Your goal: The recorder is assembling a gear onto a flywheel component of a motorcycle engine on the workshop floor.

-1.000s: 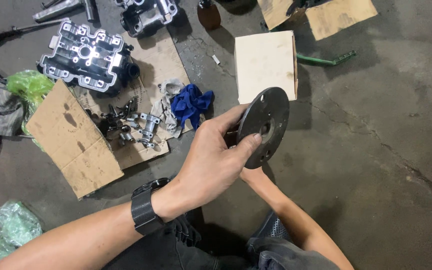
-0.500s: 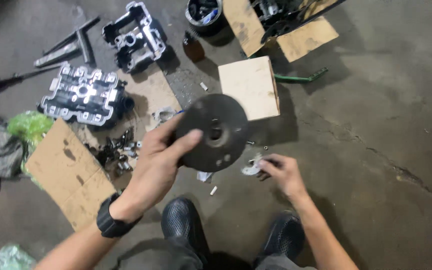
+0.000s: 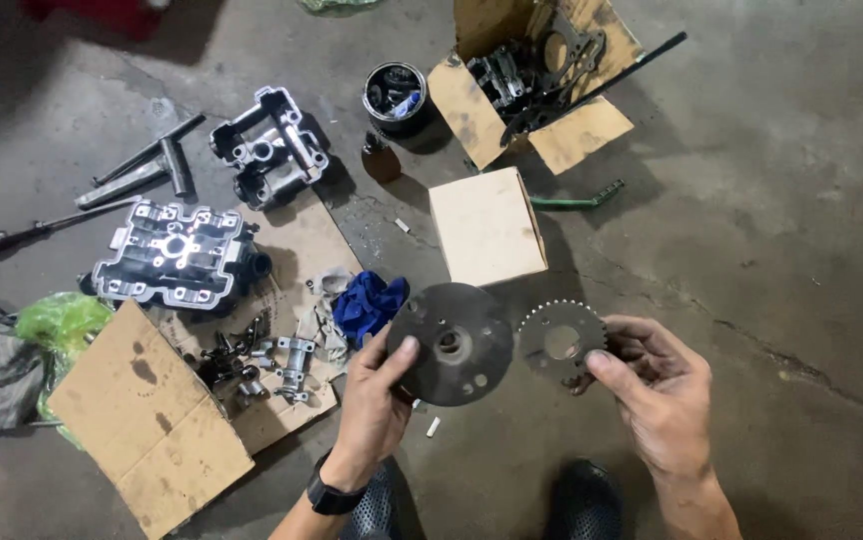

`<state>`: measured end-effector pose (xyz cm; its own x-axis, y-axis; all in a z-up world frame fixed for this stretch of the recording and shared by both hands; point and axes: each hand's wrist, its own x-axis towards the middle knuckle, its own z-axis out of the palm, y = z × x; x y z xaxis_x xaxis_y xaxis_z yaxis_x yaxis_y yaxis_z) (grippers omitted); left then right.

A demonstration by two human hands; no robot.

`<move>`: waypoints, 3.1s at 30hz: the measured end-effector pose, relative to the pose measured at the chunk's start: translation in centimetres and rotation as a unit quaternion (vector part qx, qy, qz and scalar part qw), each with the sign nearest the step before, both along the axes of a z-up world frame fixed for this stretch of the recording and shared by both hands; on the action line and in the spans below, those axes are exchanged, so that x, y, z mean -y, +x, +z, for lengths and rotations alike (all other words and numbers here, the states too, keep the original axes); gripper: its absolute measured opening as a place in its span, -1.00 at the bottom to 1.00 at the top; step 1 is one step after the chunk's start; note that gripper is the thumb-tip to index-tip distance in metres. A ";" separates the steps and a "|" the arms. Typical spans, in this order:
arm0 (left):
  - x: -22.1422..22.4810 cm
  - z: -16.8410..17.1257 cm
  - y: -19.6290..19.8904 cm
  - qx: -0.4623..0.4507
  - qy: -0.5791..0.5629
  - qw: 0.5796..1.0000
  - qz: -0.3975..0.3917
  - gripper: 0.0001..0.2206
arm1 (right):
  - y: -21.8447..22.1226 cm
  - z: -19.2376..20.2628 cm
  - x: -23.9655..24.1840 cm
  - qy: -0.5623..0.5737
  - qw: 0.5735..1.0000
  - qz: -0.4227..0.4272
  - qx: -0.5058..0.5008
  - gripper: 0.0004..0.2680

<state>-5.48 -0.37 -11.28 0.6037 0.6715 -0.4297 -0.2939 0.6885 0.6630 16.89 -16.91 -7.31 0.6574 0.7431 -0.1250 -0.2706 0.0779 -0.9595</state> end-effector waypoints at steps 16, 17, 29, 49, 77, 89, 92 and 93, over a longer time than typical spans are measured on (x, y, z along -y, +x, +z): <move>0.9 1.3 0.6 0.021 0.023 0.998 -0.050 -0.60 | -0.7 -0.4 0.2 -0.083 0.996 -0.001 0.035 -0.76; 1.0 1.0 0.6 0.025 0.022 0.998 -0.046 -0.60 | -0.8 -0.6 0.2 -0.076 0.996 0.009 0.043 -0.76; 2.0 -0.4 0.8 0.022 0.006 0.999 -0.023 -0.63 | -2.6 -0.3 -1.3 0.002 0.997 0.073 0.023 -0.59; 2.2 1.0 0.5 -0.044 0.146 0.985 -0.084 -0.62 | -2.1 -0.4 -0.8 -0.083 0.995 0.004 0.052 -0.86; 2.2 1.0 0.5 -0.062 0.119 0.987 -0.087 -0.66 | -3.2 -0.8 -1.5 -0.187 0.950 0.039 0.248 -0.86; 2.4 1.1 0.6 -0.048 0.098 0.989 -0.096 -0.63 | -3.1 0.3 -1.8 -0.084 0.911 0.111 0.387 -0.51; 2.5 0.9 0.5 -0.053 0.104 0.989 -0.096 -0.63 | -3.3 0.5 -2.1 -0.088 0.901 0.129 0.405 -0.43; 2.6 0.9 0.5 -0.055 0.110 0.988 -0.093 -0.63 | -3.4 0.5 -2.2 -0.099 0.896 0.139 0.409 -0.40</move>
